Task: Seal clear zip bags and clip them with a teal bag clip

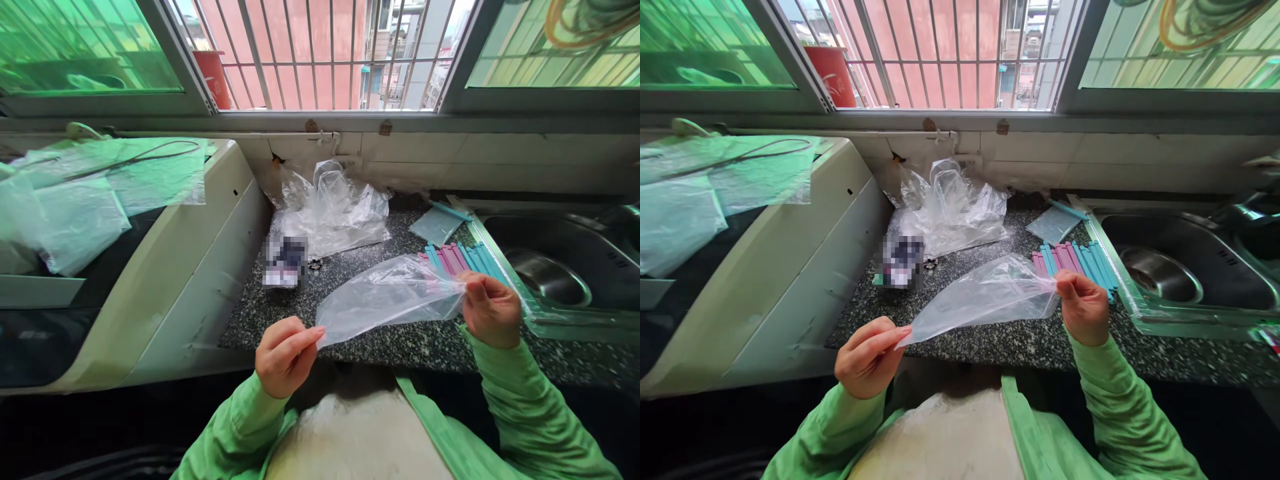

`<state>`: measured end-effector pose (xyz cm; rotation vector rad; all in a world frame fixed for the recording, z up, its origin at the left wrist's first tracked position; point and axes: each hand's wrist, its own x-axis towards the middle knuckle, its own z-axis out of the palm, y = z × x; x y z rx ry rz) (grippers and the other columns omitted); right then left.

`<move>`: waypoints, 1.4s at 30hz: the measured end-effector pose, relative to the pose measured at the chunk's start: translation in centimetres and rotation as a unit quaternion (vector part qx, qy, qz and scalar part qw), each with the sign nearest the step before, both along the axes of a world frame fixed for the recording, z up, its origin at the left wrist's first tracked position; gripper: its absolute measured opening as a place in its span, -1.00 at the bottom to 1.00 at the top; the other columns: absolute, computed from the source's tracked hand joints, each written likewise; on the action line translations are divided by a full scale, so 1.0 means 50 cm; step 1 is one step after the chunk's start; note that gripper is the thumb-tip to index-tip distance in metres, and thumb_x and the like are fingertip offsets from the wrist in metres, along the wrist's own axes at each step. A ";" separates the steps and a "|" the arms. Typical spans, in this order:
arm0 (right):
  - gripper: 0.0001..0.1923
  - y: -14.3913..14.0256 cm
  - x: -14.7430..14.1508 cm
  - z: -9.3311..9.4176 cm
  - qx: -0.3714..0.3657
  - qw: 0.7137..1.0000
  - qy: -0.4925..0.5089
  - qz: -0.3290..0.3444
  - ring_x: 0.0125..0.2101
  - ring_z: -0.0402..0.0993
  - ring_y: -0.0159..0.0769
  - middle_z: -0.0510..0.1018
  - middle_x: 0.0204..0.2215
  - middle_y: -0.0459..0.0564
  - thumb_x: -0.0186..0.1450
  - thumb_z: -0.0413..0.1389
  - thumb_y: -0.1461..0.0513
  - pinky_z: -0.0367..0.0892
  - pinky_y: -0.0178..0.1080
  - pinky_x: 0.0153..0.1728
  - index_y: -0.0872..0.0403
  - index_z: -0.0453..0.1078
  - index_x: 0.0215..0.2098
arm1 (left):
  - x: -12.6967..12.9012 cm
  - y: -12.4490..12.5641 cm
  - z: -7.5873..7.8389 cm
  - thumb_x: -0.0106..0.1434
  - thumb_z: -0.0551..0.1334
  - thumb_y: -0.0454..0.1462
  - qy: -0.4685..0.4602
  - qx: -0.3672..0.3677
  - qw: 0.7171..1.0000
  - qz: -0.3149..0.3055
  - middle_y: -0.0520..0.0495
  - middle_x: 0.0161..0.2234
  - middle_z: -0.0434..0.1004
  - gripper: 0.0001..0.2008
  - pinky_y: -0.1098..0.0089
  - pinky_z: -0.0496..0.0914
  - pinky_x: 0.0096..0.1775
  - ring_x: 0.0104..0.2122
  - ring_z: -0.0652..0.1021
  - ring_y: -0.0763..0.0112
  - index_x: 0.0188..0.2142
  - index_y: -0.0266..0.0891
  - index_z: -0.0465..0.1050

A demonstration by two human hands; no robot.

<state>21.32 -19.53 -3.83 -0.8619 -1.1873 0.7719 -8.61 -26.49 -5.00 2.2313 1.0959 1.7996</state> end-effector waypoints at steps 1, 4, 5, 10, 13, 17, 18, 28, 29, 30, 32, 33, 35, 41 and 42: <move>-0.72 -0.005 -0.002 0.012 0.001 1.000 0.006 0.005 -0.57 0.14 -0.41 0.20 -0.68 -0.13 0.03 0.19 0.07 0.13 -0.28 -0.53 0.07 0.32 -0.67 | 0.001 -0.003 0.008 0.01 0.24 -0.49 -0.020 -0.017 1.000 -0.003 0.03 -0.53 0.38 -0.74 0.53 0.29 -0.53 -0.55 0.37 0.58 -0.28 -0.22 0.44; -0.70 -0.012 -0.008 0.050 -0.032 0.999 -0.007 0.006 -0.58 0.14 -0.41 0.22 -0.67 -0.12 0.03 0.19 0.03 0.15 -0.28 -0.54 0.06 0.33 -0.67 | 0.006 -0.001 0.032 0.02 0.25 -0.43 -0.088 -0.082 0.993 -0.007 0.06 -0.59 0.34 -0.91 0.59 0.21 -0.61 -0.62 0.33 0.64 -0.43 -0.27 0.42; -0.70 -0.010 -0.010 0.059 -0.053 0.998 -0.022 -0.001 -0.58 0.16 -0.41 0.24 -0.66 -0.11 0.02 0.18 0.01 0.15 -0.28 -0.55 0.05 0.34 -0.65 | 0.009 0.007 0.038 0.03 0.25 -0.40 -0.113 -0.100 0.989 0.000 0.07 -0.61 0.33 -0.96 0.59 0.20 -0.61 -0.63 0.32 0.65 -0.47 -0.28 0.41; -0.64 0.042 -0.011 0.055 -0.151 0.983 -0.107 0.001 -0.61 0.22 -0.42 0.36 -0.63 -0.07 -0.01 0.16 -0.06 0.18 -0.31 -0.59 0.07 0.38 -0.61 | 0.019 0.096 0.025 0.05 0.23 -0.26 -0.225 -0.250 0.942 0.009 0.13 -0.70 0.26 -0.85 0.61 0.13 -0.68 -0.72 0.24 0.68 -0.55 -0.31 0.34; -0.60 0.077 0.002 0.012 -0.153 0.980 -0.124 -0.006 -0.61 0.28 -0.41 0.43 -0.62 -0.08 -0.05 0.17 -0.08 0.24 -0.31 -0.59 0.09 0.42 -0.54 | 0.024 0.160 -0.009 0.01 0.22 -0.18 -0.274 -0.311 0.910 -0.012 0.17 -0.74 0.19 -0.79 0.60 0.10 -0.71 -0.76 0.18 0.69 -0.55 -0.30 0.32; -0.58 0.075 0.030 -0.040 -0.170 0.969 -0.180 -0.014 -0.56 0.37 -0.36 0.49 -0.59 -0.05 -0.01 0.13 -0.08 0.31 -0.29 -0.52 0.11 0.45 -0.49 | 0.031 0.209 -0.047 -0.08 0.25 -0.14 -0.308 -0.368 0.877 -0.011 0.20 -0.77 0.15 -0.75 0.59 0.07 -0.72 -0.78 0.16 0.68 -0.56 -0.29 0.28; -0.59 0.066 0.036 -0.049 -0.174 0.963 -0.203 -0.013 -0.54 0.39 -0.35 0.51 -0.57 -0.05 0.02 0.11 -0.07 0.32 -0.29 -0.50 0.11 0.45 -0.47 | 0.033 0.215 -0.054 -0.09 0.25 -0.14 -0.313 -0.378 0.871 -0.010 0.21 -0.78 0.15 -0.74 0.59 0.07 -0.72 -0.78 0.16 0.68 -0.56 -0.29 0.27; -0.77 -0.032 0.072 -0.095 -0.115 0.921 -0.372 -0.031 -0.41 0.42 -0.30 0.51 -0.48 -0.04 0.14 0.06 0.10 0.34 -0.25 -0.33 0.09 0.41 -0.44 | 0.013 0.205 -0.080 0.05 0.18 -0.17 -0.095 -0.361 0.927 0.027 0.20 -0.77 0.13 -0.70 0.57 0.07 -0.69 -0.77 0.17 0.65 -0.31 -0.39 0.39; -0.80 -0.038 0.074 -0.098 -0.103 0.916 -0.386 -0.028 -0.41 0.42 -0.30 0.50 -0.47 -0.03 0.14 0.06 0.12 0.34 -0.25 -0.32 0.08 0.41 -0.44 | 0.007 0.192 -0.078 0.07 0.17 -0.20 -0.044 -0.322 0.944 0.057 0.18 -0.76 0.15 -0.72 0.57 0.10 -0.67 -0.75 0.20 0.65 -0.30 -0.38 0.41; -0.82 -0.043 0.076 -0.101 -0.093 0.912 -0.398 -0.024 -0.41 0.41 -0.30 0.49 -0.47 -0.03 0.14 0.06 0.14 0.33 -0.24 -0.32 0.08 0.40 -0.43 | 0.001 0.176 -0.075 0.09 0.16 -0.22 -0.001 -0.280 0.957 0.078 0.16 -0.73 0.18 -0.75 0.57 0.14 -0.64 -0.72 0.23 0.64 -0.29 -0.37 0.41; -0.86 -0.053 0.078 -0.101 -0.080 0.908 -0.411 -0.019 -0.41 0.41 -0.31 0.48 -0.46 -0.03 0.15 0.05 0.17 0.34 -0.25 -0.34 0.06 0.40 -0.40 | -0.007 0.140 -0.071 0.12 0.15 -0.25 0.070 -0.194 0.975 0.084 0.10 -0.67 0.26 -0.80 0.56 0.21 -0.59 -0.68 0.28 0.63 -0.31 -0.35 0.42; -0.87 -0.057 0.077 -0.100 -0.077 0.907 -0.414 -0.018 -0.41 0.40 -0.31 0.47 -0.46 -0.03 0.16 0.05 0.18 0.34 -0.26 -0.36 0.06 0.40 -0.39 | -0.010 0.121 -0.071 0.13 0.15 -0.26 0.100 -0.156 0.980 0.068 0.08 -0.65 0.29 -0.82 0.56 0.22 -0.59 -0.67 0.28 0.62 -0.32 -0.34 0.42; -0.86 -0.062 0.075 -0.096 -0.071 0.906 -0.416 -0.022 -0.43 0.39 -0.33 0.45 -0.46 -0.03 0.16 0.06 0.19 0.33 -0.27 -0.39 0.05 0.39 -0.34 | -0.012 0.085 -0.076 0.13 0.17 -0.26 0.158 -0.088 0.983 0.024 0.06 -0.63 0.31 -0.83 0.55 0.24 -0.57 -0.65 0.31 0.60 -0.30 -0.31 0.41; -0.81 -0.055 0.062 -0.096 -0.058 0.910 -0.410 -0.022 -0.44 0.36 -0.34 0.43 -0.44 -0.03 0.12 0.11 0.16 0.34 -0.27 -0.40 0.04 0.37 -0.30 | -0.005 0.025 -0.114 0.08 0.23 -0.19 0.247 0.020 0.969 0.009 -0.02 -0.56 0.41 -0.72 0.50 0.28 -0.52 -0.57 0.41 0.51 -0.24 -0.29 0.38; -0.82 -0.053 0.060 -0.098 -0.055 0.911 -0.408 -0.015 -0.43 0.36 -0.34 0.43 -0.43 -0.03 0.12 0.12 0.16 0.34 -0.27 -0.40 0.04 0.38 -0.31 | -0.003 0.022 -0.119 0.07 0.24 -0.20 0.254 0.030 0.967 0.011 -0.01 -0.57 0.40 -0.72 0.50 0.27 -0.53 -0.57 0.40 0.51 -0.24 -0.29 0.38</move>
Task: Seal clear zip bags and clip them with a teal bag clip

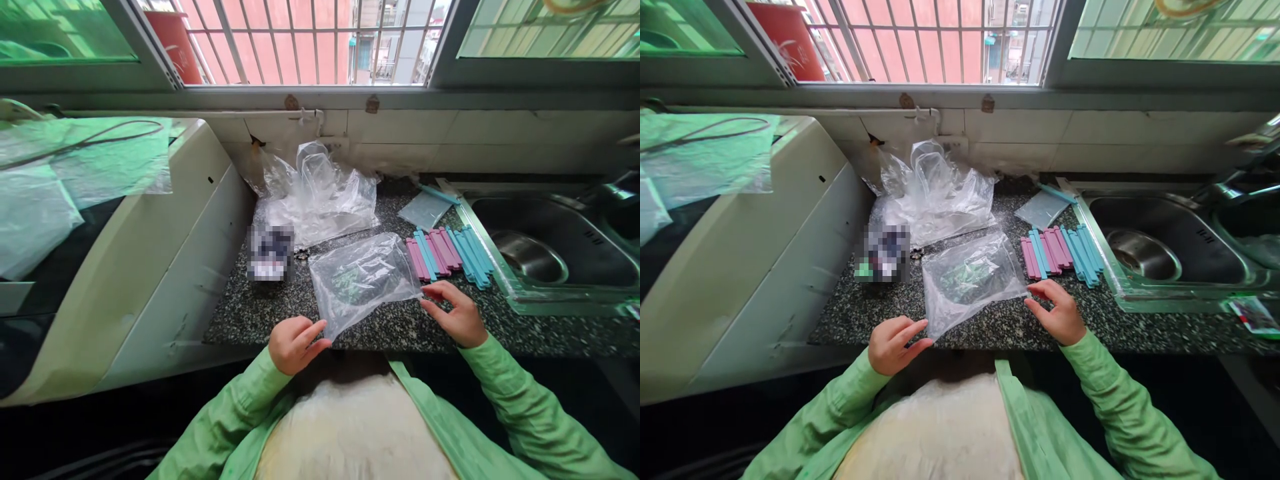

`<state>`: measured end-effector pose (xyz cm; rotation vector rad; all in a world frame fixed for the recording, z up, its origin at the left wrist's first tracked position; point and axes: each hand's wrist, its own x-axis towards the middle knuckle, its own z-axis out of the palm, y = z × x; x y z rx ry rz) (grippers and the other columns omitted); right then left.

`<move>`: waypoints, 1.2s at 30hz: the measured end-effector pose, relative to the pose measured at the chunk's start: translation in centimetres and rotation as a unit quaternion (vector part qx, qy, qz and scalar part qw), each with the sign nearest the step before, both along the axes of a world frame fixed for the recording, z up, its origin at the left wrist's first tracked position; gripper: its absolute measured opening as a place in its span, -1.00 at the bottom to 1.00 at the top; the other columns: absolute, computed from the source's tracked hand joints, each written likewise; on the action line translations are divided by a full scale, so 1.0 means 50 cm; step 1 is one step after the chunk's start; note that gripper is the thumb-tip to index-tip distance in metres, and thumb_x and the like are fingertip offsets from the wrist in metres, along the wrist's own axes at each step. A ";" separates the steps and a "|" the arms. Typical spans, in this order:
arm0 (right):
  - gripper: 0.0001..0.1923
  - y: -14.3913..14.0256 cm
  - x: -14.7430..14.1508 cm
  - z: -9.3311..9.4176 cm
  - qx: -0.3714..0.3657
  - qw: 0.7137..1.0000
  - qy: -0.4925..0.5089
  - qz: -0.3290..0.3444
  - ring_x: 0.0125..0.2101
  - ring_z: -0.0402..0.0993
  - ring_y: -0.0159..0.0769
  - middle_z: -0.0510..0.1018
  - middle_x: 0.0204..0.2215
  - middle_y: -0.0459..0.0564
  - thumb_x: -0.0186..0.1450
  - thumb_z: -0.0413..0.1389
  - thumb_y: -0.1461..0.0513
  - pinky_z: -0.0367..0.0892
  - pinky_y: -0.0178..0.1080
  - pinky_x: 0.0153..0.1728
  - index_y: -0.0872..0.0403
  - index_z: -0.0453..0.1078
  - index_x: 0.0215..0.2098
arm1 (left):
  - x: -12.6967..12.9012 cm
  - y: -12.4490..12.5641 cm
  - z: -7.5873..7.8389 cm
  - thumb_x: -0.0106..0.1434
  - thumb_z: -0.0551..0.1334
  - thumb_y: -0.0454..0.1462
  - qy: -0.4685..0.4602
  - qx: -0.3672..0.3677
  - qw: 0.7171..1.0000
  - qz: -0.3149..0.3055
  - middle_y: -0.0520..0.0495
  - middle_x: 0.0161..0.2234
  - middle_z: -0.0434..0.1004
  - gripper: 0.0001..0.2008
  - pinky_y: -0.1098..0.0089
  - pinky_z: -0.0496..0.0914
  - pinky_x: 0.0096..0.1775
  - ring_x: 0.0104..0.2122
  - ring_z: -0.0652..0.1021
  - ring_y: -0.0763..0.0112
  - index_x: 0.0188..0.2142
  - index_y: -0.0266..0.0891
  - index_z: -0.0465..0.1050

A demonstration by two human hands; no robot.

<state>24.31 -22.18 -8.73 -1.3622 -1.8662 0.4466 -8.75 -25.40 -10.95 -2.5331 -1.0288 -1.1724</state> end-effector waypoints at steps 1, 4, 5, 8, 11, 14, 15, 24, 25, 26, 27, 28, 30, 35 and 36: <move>-0.83 0.002 -0.002 -0.002 0.002 1.000 0.003 0.006 -0.42 0.37 -0.33 0.43 -0.43 -0.03 0.12 0.12 0.17 0.34 -0.27 -0.39 0.04 0.38 -0.32 | 0.002 -0.002 -0.003 0.06 0.25 -0.21 0.007 0.009 1.000 -0.004 0.01 -0.58 0.40 -0.73 0.50 0.26 -0.53 -0.58 0.39 0.52 -0.24 -0.29 0.38; -0.87 0.006 -0.008 -0.006 0.014 1.000 0.016 0.011 -0.39 0.38 -0.31 0.43 -0.43 -0.01 0.12 0.12 0.18 0.34 -0.24 -0.35 0.05 0.39 -0.36 | 0.008 -0.005 -0.007 0.07 0.25 -0.18 0.023 0.027 0.999 -0.030 0.02 -0.59 0.38 -0.72 0.48 0.25 -0.53 -0.59 0.38 0.52 -0.26 -0.30 0.38; -0.89 0.007 -0.009 -0.005 0.016 1.000 0.021 0.010 -0.38 0.38 -0.30 0.44 -0.44 -0.01 0.12 0.12 0.19 0.34 -0.23 -0.33 0.04 0.39 -0.38 | 0.010 -0.006 -0.007 0.07 0.24 -0.15 0.026 0.031 0.998 -0.038 0.02 -0.60 0.37 -0.71 0.48 0.24 -0.54 -0.59 0.38 0.52 -0.27 -0.30 0.37; -0.91 0.008 -0.012 -0.001 0.016 0.999 0.038 0.008 -0.39 0.38 -0.30 0.43 -0.48 -0.03 0.12 0.12 0.19 0.33 -0.23 -0.32 0.05 0.39 -0.46 | 0.013 -0.009 -0.012 0.08 0.23 -0.16 0.034 0.041 0.998 -0.038 0.03 -0.61 0.35 -0.73 0.48 0.23 -0.54 -0.60 0.36 0.53 -0.28 -0.30 0.36; -0.89 0.010 -0.015 0.001 0.008 0.998 0.059 0.009 -0.43 0.36 -0.32 0.42 -0.51 -0.04 0.13 0.11 0.18 0.31 -0.25 -0.37 0.05 0.37 -0.51 | 0.013 -0.009 -0.021 0.09 0.22 -0.32 0.041 0.053 0.998 -0.018 0.06 -0.61 0.34 -0.84 0.50 0.22 -0.53 -0.60 0.36 0.56 -0.28 -0.28 0.36; -0.87 0.012 -0.016 0.001 -0.005 0.997 0.081 0.009 -0.45 0.34 -0.34 0.40 -0.52 -0.05 0.13 0.10 0.18 0.28 -0.27 -0.40 0.06 0.35 -0.52 | 0.011 -0.006 -0.024 0.09 0.19 -0.39 0.043 0.062 0.997 -0.014 0.07 -0.61 0.34 -0.85 0.50 0.19 -0.53 -0.60 0.34 0.57 -0.29 -0.27 0.37; -0.87 0.013 -0.015 0.001 -0.010 0.996 0.090 0.009 -0.46 0.33 -0.34 0.39 -0.52 -0.05 0.14 0.10 0.18 0.28 -0.27 -0.40 0.06 0.34 -0.52 | 0.011 -0.004 -0.022 0.10 0.19 -0.40 0.043 0.063 0.997 -0.015 0.07 -0.61 0.34 -0.85 0.50 0.18 -0.53 -0.60 0.34 0.57 -0.29 -0.28 0.37; -0.80 0.029 -0.001 0.034 -0.068 0.982 0.175 0.005 -0.51 0.26 -0.40 0.32 -0.58 -0.10 0.10 0.11 0.12 0.24 -0.34 -0.46 0.07 0.29 -0.55 | 0.005 0.014 0.009 0.08 0.19 -0.45 0.000 0.087 0.996 -0.003 0.02 -0.60 0.40 -0.85 0.50 0.25 -0.52 -0.58 0.38 0.54 -0.30 -0.33 0.38; -0.79 0.030 -0.001 0.039 -0.070 0.982 0.176 0.005 -0.51 0.26 -0.40 0.32 -0.58 -0.10 0.10 0.12 0.11 0.24 -0.35 -0.47 0.07 0.29 -0.56 | 0.004 0.016 0.009 0.08 0.20 -0.45 -0.003 0.087 0.996 -0.002 0.02 -0.60 0.40 -0.84 0.50 0.26 -0.51 -0.57 0.39 0.54 -0.29 -0.33 0.39; -0.79 0.031 -0.001 0.043 -0.069 0.982 0.177 0.007 -0.51 0.25 -0.40 0.31 -0.59 -0.11 0.09 0.12 0.11 0.23 -0.35 -0.47 0.07 0.29 -0.57 | 0.002 0.017 0.009 0.08 0.20 -0.45 -0.006 0.086 0.996 0.000 0.02 -0.60 0.41 -0.84 0.50 0.27 -0.51 -0.57 0.39 0.54 -0.29 -0.33 0.39; -0.78 0.031 -0.001 0.045 -0.065 0.982 0.177 0.008 -0.51 0.25 -0.40 0.31 -0.59 -0.11 0.09 0.12 0.11 0.24 -0.35 -0.47 0.07 0.28 -0.57 | 0.001 0.019 0.008 0.07 0.20 -0.45 -0.008 0.087 0.996 0.003 0.01 -0.60 0.41 -0.83 0.50 0.27 -0.50 -0.57 0.39 0.53 -0.29 -0.33 0.39; -0.78 0.032 -0.002 0.048 -0.058 0.982 0.178 0.008 -0.51 0.26 -0.40 0.31 -0.58 -0.10 0.09 0.12 0.11 0.24 -0.35 -0.46 0.07 0.28 -0.57 | 0.000 0.019 0.007 0.07 0.21 -0.45 -0.009 0.089 0.996 0.006 0.02 -0.60 0.41 -0.83 0.50 0.28 -0.50 -0.56 0.40 0.53 -0.29 -0.33 0.39; -0.79 0.032 -0.002 0.050 -0.040 0.983 0.177 0.008 -0.49 0.27 -0.39 0.32 -0.57 -0.10 0.10 0.12 0.12 0.25 -0.34 -0.44 0.07 0.27 -0.56 | -0.002 0.021 0.006 0.06 0.22 -0.45 -0.011 0.096 0.995 0.012 0.02 -0.61 0.41 -0.82 0.50 0.29 -0.49 -0.56 0.40 0.53 -0.29 -0.32 0.39; -0.86 0.027 0.004 0.037 0.014 0.989 0.148 0.024 -0.44 0.32 -0.36 0.35 -0.53 -0.07 0.14 0.10 0.17 0.28 -0.31 -0.39 0.07 0.31 -0.50 | -0.002 0.018 0.008 0.07 0.22 -0.42 -0.004 0.094 0.995 0.021 0.03 -0.60 0.40 -0.84 0.50 0.31 -0.49 -0.56 0.40 0.54 -0.30 -0.31 0.38; -0.88 0.024 0.005 0.032 0.027 0.989 0.143 0.024 -0.44 0.33 -0.37 0.36 -0.51 -0.07 0.13 0.11 0.18 0.29 -0.31 -0.39 0.07 0.32 -0.47 | -0.001 0.017 0.008 0.07 0.22 -0.42 -0.006 0.089 0.996 0.024 0.03 -0.60 0.41 -0.85 0.50 0.31 -0.49 -0.56 0.40 0.54 -0.30 -0.30 0.38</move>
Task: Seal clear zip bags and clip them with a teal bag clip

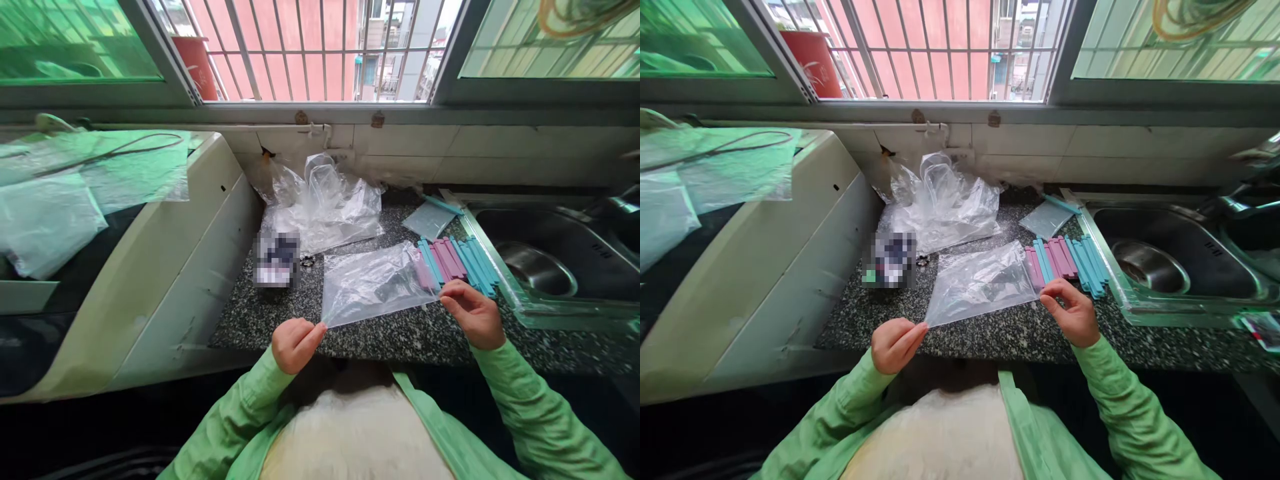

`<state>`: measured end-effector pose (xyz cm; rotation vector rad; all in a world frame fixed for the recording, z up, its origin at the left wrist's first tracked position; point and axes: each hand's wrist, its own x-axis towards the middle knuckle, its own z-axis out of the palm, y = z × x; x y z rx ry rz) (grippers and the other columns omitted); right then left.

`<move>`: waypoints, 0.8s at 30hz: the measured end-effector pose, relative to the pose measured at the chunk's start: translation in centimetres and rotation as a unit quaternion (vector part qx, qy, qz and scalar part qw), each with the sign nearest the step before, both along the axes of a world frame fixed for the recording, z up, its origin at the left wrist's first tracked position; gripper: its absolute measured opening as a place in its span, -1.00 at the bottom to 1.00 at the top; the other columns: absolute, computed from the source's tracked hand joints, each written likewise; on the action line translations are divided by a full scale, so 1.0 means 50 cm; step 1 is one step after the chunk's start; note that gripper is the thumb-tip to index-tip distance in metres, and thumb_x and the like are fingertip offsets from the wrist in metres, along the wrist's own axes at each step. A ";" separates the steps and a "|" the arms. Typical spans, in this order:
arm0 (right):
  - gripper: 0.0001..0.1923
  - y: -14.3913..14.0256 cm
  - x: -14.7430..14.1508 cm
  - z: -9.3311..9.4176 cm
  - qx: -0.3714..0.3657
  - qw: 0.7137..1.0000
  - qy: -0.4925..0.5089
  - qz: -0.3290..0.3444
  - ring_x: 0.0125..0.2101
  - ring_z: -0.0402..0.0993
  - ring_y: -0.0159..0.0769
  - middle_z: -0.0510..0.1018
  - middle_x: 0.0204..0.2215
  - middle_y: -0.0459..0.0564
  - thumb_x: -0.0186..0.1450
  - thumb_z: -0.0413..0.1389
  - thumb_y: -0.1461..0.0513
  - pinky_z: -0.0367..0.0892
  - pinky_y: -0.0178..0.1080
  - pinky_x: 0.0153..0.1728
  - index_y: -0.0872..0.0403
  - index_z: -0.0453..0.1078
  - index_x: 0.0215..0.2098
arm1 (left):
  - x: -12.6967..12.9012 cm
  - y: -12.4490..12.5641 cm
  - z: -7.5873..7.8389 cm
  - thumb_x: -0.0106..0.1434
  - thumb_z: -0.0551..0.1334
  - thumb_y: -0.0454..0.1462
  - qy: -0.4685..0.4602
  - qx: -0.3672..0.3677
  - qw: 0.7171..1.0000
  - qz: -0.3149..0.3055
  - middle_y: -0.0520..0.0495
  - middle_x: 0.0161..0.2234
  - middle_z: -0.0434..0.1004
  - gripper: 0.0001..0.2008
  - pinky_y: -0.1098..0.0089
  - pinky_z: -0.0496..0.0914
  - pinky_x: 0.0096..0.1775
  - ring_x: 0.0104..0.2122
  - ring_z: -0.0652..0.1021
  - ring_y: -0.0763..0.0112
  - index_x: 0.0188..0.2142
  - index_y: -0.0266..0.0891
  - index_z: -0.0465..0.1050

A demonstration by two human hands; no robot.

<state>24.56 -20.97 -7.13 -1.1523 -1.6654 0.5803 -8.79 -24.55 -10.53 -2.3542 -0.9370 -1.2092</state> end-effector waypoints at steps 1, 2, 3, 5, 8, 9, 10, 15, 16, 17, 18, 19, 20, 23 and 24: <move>-0.89 -0.003 0.001 -0.006 0.012 1.000 -0.004 -0.005 -0.45 0.33 -0.38 0.37 -0.50 -0.07 0.12 0.13 0.19 0.30 -0.31 -0.39 0.06 0.32 -0.44 | 0.001 -0.001 0.000 0.08 0.21 -0.41 -0.004 -0.005 1.000 0.004 0.03 -0.59 0.41 -0.85 0.50 0.31 -0.49 -0.56 0.40 0.54 -0.30 -0.30 0.38; -0.87 -0.007 0.001 -0.013 0.023 1.000 -0.008 -0.013 -0.45 0.34 -0.38 0.38 -0.48 -0.07 0.10 0.14 0.19 0.31 -0.31 -0.40 0.06 0.32 -0.40 | 0.002 -0.002 0.000 0.08 0.21 -0.41 -0.009 -0.009 1.000 0.007 0.02 -0.59 0.41 -0.86 0.50 0.32 -0.48 -0.56 0.40 0.54 -0.31 -0.29 0.38; -0.83 -0.011 0.001 -0.018 0.033 0.999 -0.013 -0.023 -0.46 0.34 -0.38 0.39 -0.46 -0.07 0.09 0.16 0.20 0.32 -0.30 -0.40 0.05 0.31 -0.35 | 0.002 -0.003 0.000 0.08 0.21 -0.41 -0.016 -0.014 1.000 0.009 0.02 -0.59 0.41 -0.86 0.50 0.32 -0.48 -0.55 0.40 0.53 -0.31 -0.29 0.38; -0.73 -0.017 0.000 -0.026 0.056 0.997 -0.034 -0.038 -0.45 0.36 -0.37 0.41 -0.43 -0.07 0.07 0.18 0.22 0.34 -0.27 -0.39 0.03 0.30 -0.25 | 0.003 -0.004 0.000 0.09 0.20 -0.40 -0.027 -0.027 0.999 0.009 0.00 -0.58 0.41 -0.87 0.50 0.32 -0.49 -0.55 0.41 0.53 -0.31 -0.29 0.37; -0.68 -0.022 -0.002 -0.025 0.113 0.988 -0.106 -0.026 -0.43 0.38 -0.34 0.43 -0.45 -0.07 0.08 0.17 0.28 0.35 -0.22 -0.37 0.01 0.30 -0.18 | 0.003 -0.003 0.001 0.09 0.19 -0.39 -0.041 -0.042 0.998 0.007 -0.01 -0.57 0.41 -0.88 0.51 0.32 -0.51 -0.55 0.40 0.53 -0.31 -0.28 0.37; -0.70 -0.022 -0.003 -0.022 0.135 0.981 -0.135 -0.019 -0.43 0.38 -0.33 0.43 -0.47 -0.08 0.08 0.16 0.30 0.35 -0.21 -0.36 0.00 0.32 -0.19 | 0.003 -0.003 0.002 0.09 0.19 -0.39 -0.044 -0.045 0.998 0.008 -0.01 -0.57 0.41 -0.88 0.51 0.32 -0.51 -0.55 0.40 0.53 -0.31 -0.28 0.37; -0.72 -0.021 -0.003 -0.019 0.157 0.974 -0.162 -0.015 -0.43 0.38 -0.33 0.43 -0.48 -0.07 0.09 0.15 0.32 0.35 -0.21 -0.37 0.00 0.34 -0.22 | 0.003 -0.003 0.002 0.09 0.19 -0.39 -0.047 -0.047 0.998 0.008 -0.02 -0.56 0.41 -0.88 0.51 0.32 -0.51 -0.55 0.40 0.53 -0.32 -0.28 0.37; -0.81 -0.015 -0.007 -0.009 0.229 0.944 -0.237 -0.018 -0.43 0.35 -0.34 0.42 -0.49 -0.05 0.09 0.13 0.39 0.32 -0.24 -0.41 0.03 0.40 -0.34 | 0.001 -0.005 -0.001 0.10 0.19 -0.39 -0.058 -0.050 0.997 0.014 -0.01 -0.55 0.41 -0.88 0.52 0.32 -0.51 -0.55 0.40 0.54 -0.32 -0.27 0.36; -0.81 -0.013 -0.008 -0.010 0.237 0.939 -0.248 -0.018 -0.43 0.35 -0.34 0.42 -0.49 -0.04 0.09 0.13 0.39 0.32 -0.25 -0.41 0.04 0.40 -0.34 | 0.000 -0.006 -0.002 0.09 0.19 -0.39 -0.059 -0.052 0.997 0.014 -0.01 -0.55 0.40 -0.88 0.52 0.32 -0.51 -0.55 0.39 0.54 -0.32 -0.27 0.36; -0.81 -0.013 -0.009 -0.011 0.246 0.934 -0.261 -0.018 -0.43 0.34 -0.34 0.42 -0.48 -0.04 0.08 0.14 0.39 0.32 -0.25 -0.41 0.04 0.40 -0.33 | 0.000 -0.006 -0.003 0.09 0.19 -0.39 -0.060 -0.054 0.997 0.015 -0.01 -0.55 0.40 -0.88 0.52 0.32 -0.51 -0.55 0.39 0.54 -0.32 -0.27 0.36; -0.80 -0.012 -0.011 -0.013 0.254 0.928 -0.273 -0.017 -0.43 0.34 -0.34 0.42 -0.48 -0.04 0.08 0.14 0.39 0.32 -0.26 -0.40 0.04 0.41 -0.33 | -0.001 -0.007 -0.004 0.09 0.19 -0.39 -0.061 -0.056 0.996 0.016 0.00 -0.55 0.40 -0.88 0.52 0.32 -0.51 -0.55 0.39 0.54 -0.32 -0.27 0.36; -0.81 -0.012 -0.011 -0.014 0.262 0.922 -0.286 -0.017 -0.42 0.34 -0.34 0.41 -0.47 -0.04 0.08 0.14 0.38 0.32 -0.26 -0.40 0.04 0.41 -0.33 | -0.001 -0.008 -0.005 0.10 0.19 -0.39 -0.061 -0.058 0.996 0.017 0.00 -0.55 0.39 -0.89 0.52 0.32 -0.51 -0.55 0.39 0.54 -0.32 -0.27 0.36; -0.81 -0.012 -0.012 -0.016 0.270 0.916 -0.296 -0.015 -0.42 0.33 -0.35 0.41 -0.48 -0.04 0.08 0.14 0.38 0.32 -0.27 -0.40 0.05 0.41 -0.33 | -0.002 -0.009 -0.005 0.10 0.19 -0.39 -0.061 -0.060 0.996 0.017 0.00 -0.55 0.39 -0.89 0.52 0.32 -0.51 -0.54 0.39 0.54 -0.33 -0.27 0.36; -0.84 -0.013 -0.012 -0.017 0.284 0.905 -0.317 -0.011 -0.42 0.31 -0.35 0.40 -0.48 -0.02 0.09 0.13 0.40 0.31 -0.27 -0.40 0.07 0.39 -0.36 | -0.003 -0.010 -0.006 0.10 0.18 -0.39 -0.061 -0.061 0.996 0.016 0.00 -0.55 0.39 -0.91 0.52 0.31 -0.51 -0.55 0.39 0.54 -0.34 -0.28 0.36; -0.84 -0.015 -0.012 -0.016 0.288 0.901 -0.323 -0.009 -0.42 0.31 -0.34 0.40 -0.48 -0.02 0.09 0.13 0.40 0.31 -0.27 -0.40 0.07 0.39 -0.36 | -0.004 -0.011 -0.006 0.10 0.18 -0.39 -0.060 -0.061 0.996 0.014 -0.01 -0.55 0.39 -0.91 0.52 0.31 -0.51 -0.55 0.39 0.54 -0.34 -0.28 0.36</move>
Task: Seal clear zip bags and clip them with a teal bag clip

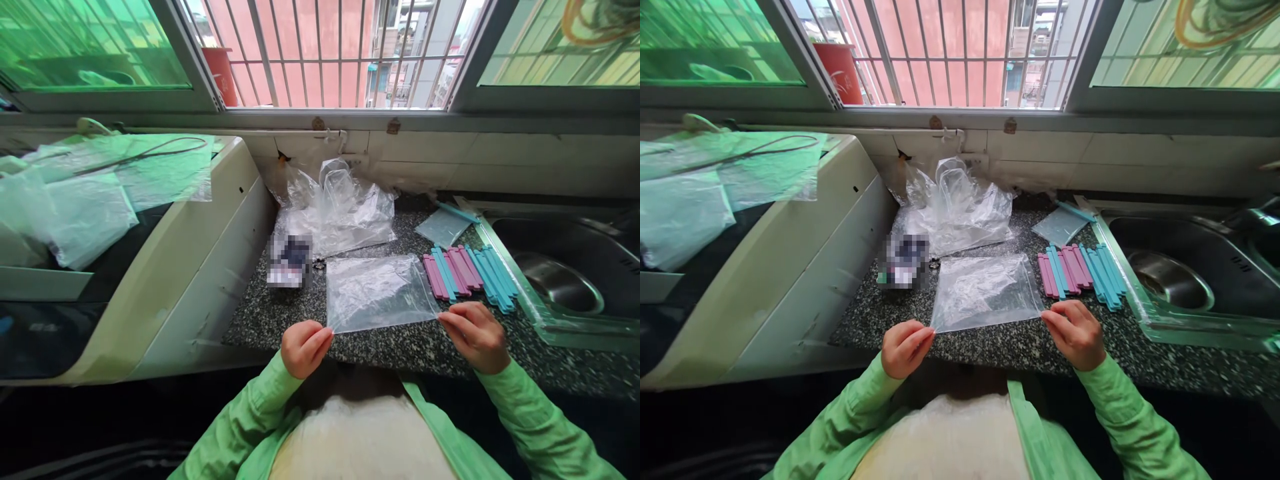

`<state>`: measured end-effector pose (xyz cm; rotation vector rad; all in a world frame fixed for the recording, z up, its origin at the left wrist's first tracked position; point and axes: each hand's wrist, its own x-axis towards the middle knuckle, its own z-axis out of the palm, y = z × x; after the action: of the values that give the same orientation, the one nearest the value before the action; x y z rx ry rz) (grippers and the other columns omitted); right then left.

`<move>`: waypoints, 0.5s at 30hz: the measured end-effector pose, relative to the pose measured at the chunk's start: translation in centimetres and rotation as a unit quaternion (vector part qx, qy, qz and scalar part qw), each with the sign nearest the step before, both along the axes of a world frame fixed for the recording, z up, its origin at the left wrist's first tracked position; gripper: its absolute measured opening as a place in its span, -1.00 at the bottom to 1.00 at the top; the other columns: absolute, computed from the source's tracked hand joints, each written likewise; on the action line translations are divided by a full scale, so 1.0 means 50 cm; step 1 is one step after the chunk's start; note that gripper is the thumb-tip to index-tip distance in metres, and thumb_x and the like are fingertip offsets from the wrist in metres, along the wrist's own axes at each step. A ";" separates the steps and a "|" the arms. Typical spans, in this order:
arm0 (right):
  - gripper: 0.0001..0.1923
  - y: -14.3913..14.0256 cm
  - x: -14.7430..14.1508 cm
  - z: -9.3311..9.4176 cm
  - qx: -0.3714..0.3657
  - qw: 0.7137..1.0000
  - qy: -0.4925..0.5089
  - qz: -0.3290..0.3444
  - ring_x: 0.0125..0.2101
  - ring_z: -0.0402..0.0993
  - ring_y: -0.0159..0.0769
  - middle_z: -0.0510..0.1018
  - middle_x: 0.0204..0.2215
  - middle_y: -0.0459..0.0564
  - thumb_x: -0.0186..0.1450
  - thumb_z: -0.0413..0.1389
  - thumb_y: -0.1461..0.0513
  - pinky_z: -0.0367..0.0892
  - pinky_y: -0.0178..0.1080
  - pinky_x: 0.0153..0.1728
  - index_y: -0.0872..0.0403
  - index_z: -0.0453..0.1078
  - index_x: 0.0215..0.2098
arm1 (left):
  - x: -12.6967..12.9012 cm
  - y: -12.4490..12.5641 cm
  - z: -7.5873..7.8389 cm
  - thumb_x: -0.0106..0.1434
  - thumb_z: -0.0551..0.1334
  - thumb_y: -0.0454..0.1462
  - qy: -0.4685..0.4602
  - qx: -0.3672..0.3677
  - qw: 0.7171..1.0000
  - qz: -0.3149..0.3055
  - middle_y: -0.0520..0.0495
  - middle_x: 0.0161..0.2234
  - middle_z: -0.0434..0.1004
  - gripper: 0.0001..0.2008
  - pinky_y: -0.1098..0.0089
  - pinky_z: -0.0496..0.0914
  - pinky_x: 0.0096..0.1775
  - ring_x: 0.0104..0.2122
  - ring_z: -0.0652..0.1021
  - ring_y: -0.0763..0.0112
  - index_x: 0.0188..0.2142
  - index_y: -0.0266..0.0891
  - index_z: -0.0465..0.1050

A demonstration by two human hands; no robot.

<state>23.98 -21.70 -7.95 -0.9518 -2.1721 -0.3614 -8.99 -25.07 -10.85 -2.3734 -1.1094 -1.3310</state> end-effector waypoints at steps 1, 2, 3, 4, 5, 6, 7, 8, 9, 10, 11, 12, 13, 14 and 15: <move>-0.84 -0.002 0.001 0.001 0.005 1.000 -0.008 0.001 -0.42 0.31 -0.34 0.40 -0.48 -0.01 0.09 0.13 0.40 0.31 -0.27 -0.39 0.08 0.38 -0.36 | -0.001 -0.001 -0.001 0.10 0.18 -0.39 0.000 0.001 1.000 -0.002 -0.01 -0.55 0.39 -0.91 0.52 0.31 -0.51 -0.54 0.39 0.54 -0.34 -0.28 0.36; -0.85 -0.003 0.002 0.001 0.010 1.000 -0.016 0.003 -0.42 0.31 -0.34 0.40 -0.47 -0.01 0.09 0.13 0.39 0.31 -0.26 -0.39 0.08 0.38 -0.36 | -0.003 -0.001 -0.003 0.10 0.18 -0.40 0.001 0.002 1.000 -0.003 -0.01 -0.55 0.40 -0.91 0.52 0.32 -0.50 -0.54 0.39 0.54 -0.34 -0.29 0.36; -0.86 -0.005 0.003 0.002 0.014 1.000 -0.024 0.004 -0.42 0.31 -0.34 0.40 -0.47 -0.01 0.09 0.13 0.39 0.31 -0.26 -0.38 0.09 0.37 -0.36 | -0.004 -0.002 -0.005 0.10 0.18 -0.40 0.001 0.004 1.000 -0.004 -0.02 -0.55 0.40 -0.90 0.51 0.32 -0.50 -0.54 0.39 0.53 -0.33 -0.29 0.36; -0.87 -0.007 0.004 0.002 0.017 0.999 -0.032 0.005 -0.41 0.32 -0.34 0.40 -0.47 -0.01 0.10 0.12 0.38 0.32 -0.26 -0.38 0.09 0.37 -0.37 | -0.006 -0.003 -0.008 0.10 0.18 -0.40 0.002 0.003 1.000 -0.005 -0.02 -0.54 0.40 -0.90 0.51 0.32 -0.49 -0.53 0.39 0.53 -0.33 -0.29 0.36; -0.87 -0.009 0.005 0.001 0.018 0.999 -0.038 0.006 -0.41 0.32 -0.34 0.40 -0.47 -0.01 0.10 0.12 0.38 0.32 -0.27 -0.37 0.08 0.37 -0.37 | -0.007 -0.005 -0.012 0.10 0.18 -0.40 0.004 0.002 1.000 -0.006 -0.03 -0.54 0.40 -0.89 0.51 0.32 -0.49 -0.53 0.39 0.52 -0.32 -0.29 0.36; -0.87 -0.011 0.007 0.000 0.016 0.999 -0.043 0.007 -0.41 0.33 -0.35 0.41 -0.46 -0.01 0.11 0.11 0.38 0.32 -0.27 -0.36 0.08 0.37 -0.37 | -0.008 -0.007 -0.016 0.10 0.18 -0.40 0.006 -0.001 1.000 -0.007 -0.03 -0.54 0.41 -0.89 0.50 0.31 -0.49 -0.53 0.39 0.52 -0.32 -0.29 0.36; -0.87 -0.013 0.008 -0.002 0.014 0.999 -0.048 0.009 -0.40 0.33 -0.35 0.41 -0.46 -0.01 0.11 0.11 0.38 0.32 -0.28 -0.36 0.08 0.37 -0.37 | -0.009 -0.009 -0.019 0.10 0.18 -0.39 0.009 -0.004 1.000 -0.009 -0.03 -0.53 0.41 -0.89 0.50 0.31 -0.50 -0.52 0.39 0.52 -0.32 -0.29 0.36; -0.87 -0.014 0.009 -0.004 0.012 0.999 -0.050 0.009 -0.40 0.33 -0.35 0.41 -0.46 -0.01 0.11 0.11 0.38 0.32 -0.28 -0.36 0.08 0.37 -0.36 | -0.009 -0.011 -0.023 0.10 0.18 -0.40 0.012 -0.008 1.000 -0.011 -0.03 -0.53 0.41 -0.89 0.51 0.31 -0.50 -0.53 0.39 0.52 -0.32 -0.29 0.36; -0.87 -0.015 0.010 -0.007 0.011 0.999 -0.051 0.010 -0.40 0.33 -0.35 0.41 -0.46 -0.01 0.11 0.11 0.38 0.33 -0.28 -0.36 0.08 0.36 -0.36 | -0.008 -0.014 -0.026 0.10 0.18 -0.40 0.014 -0.009 1.000 -0.013 -0.03 -0.54 0.41 -0.89 0.51 0.30 -0.50 -0.53 0.38 0.52 -0.32 -0.29 0.36; -0.87 -0.017 0.010 -0.009 0.010 0.999 -0.051 0.009 -0.40 0.33 -0.35 0.41 -0.46 -0.01 0.10 0.12 0.38 0.33 -0.28 -0.37 0.08 0.36 -0.36 | -0.007 -0.016 -0.028 0.10 0.18 -0.39 0.016 -0.010 1.000 -0.013 -0.03 -0.54 0.41 -0.90 0.51 0.30 -0.50 -0.53 0.39 0.52 -0.33 -0.29 0.36; -0.86 -0.018 0.010 -0.012 0.010 0.999 -0.049 0.007 -0.41 0.33 -0.34 0.41 -0.46 -0.01 0.10 0.12 0.38 0.33 -0.28 -0.37 0.09 0.35 -0.37 | -0.006 -0.018 -0.029 0.11 0.18 -0.39 0.015 -0.008 1.000 -0.013 -0.03 -0.54 0.41 -0.90 0.50 0.31 -0.49 -0.52 0.39 0.52 -0.33 -0.29 0.36; -0.86 -0.019 0.011 -0.014 0.010 0.999 -0.047 0.006 -0.41 0.33 -0.34 0.41 -0.46 -0.01 0.09 0.13 0.39 0.33 -0.27 -0.37 0.09 0.34 -0.37 | -0.005 -0.020 -0.031 0.11 0.17 -0.39 0.015 -0.007 1.000 -0.012 -0.03 -0.53 0.41 -0.90 0.50 0.31 -0.49 -0.52 0.39 0.52 -0.33 -0.28 0.36; -0.86 -0.019 0.011 -0.015 0.010 0.999 -0.044 0.005 -0.41 0.33 -0.33 0.41 -0.47 0.00 0.09 0.13 0.39 0.33 -0.27 -0.37 0.10 0.34 -0.37 | -0.004 -0.022 -0.031 0.11 0.17 -0.38 0.014 -0.005 1.000 -0.013 -0.03 -0.53 0.42 -0.90 0.50 0.32 -0.48 -0.52 0.39 0.52 -0.33 -0.28 0.36; -0.87 -0.020 0.011 -0.016 0.009 0.999 -0.042 0.003 -0.41 0.33 -0.33 0.41 -0.47 0.00 0.09 0.13 0.39 0.33 -0.26 -0.37 0.11 0.33 -0.38 | -0.003 -0.023 -0.031 0.11 0.17 -0.38 0.013 -0.006 1.000 -0.013 -0.03 -0.53 0.42 -0.91 0.50 0.32 -0.48 -0.52 0.39 0.51 -0.33 -0.28 0.36; -0.87 -0.020 0.012 -0.016 0.008 0.999 -0.041 0.002 -0.41 0.33 -0.32 0.41 -0.47 0.01 0.09 0.13 0.40 0.33 -0.26 -0.38 0.11 0.33 -0.38 | -0.002 -0.024 -0.030 0.11 0.17 -0.38 0.011 -0.007 1.000 -0.013 -0.03 -0.53 0.42 -0.91 0.50 0.32 -0.48 -0.52 0.39 0.52 -0.33 -0.28 0.36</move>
<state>24.58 -22.69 -8.76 -0.9378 -2.2413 -0.4222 -9.09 -26.27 -12.35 -2.4147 -1.0899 -1.3060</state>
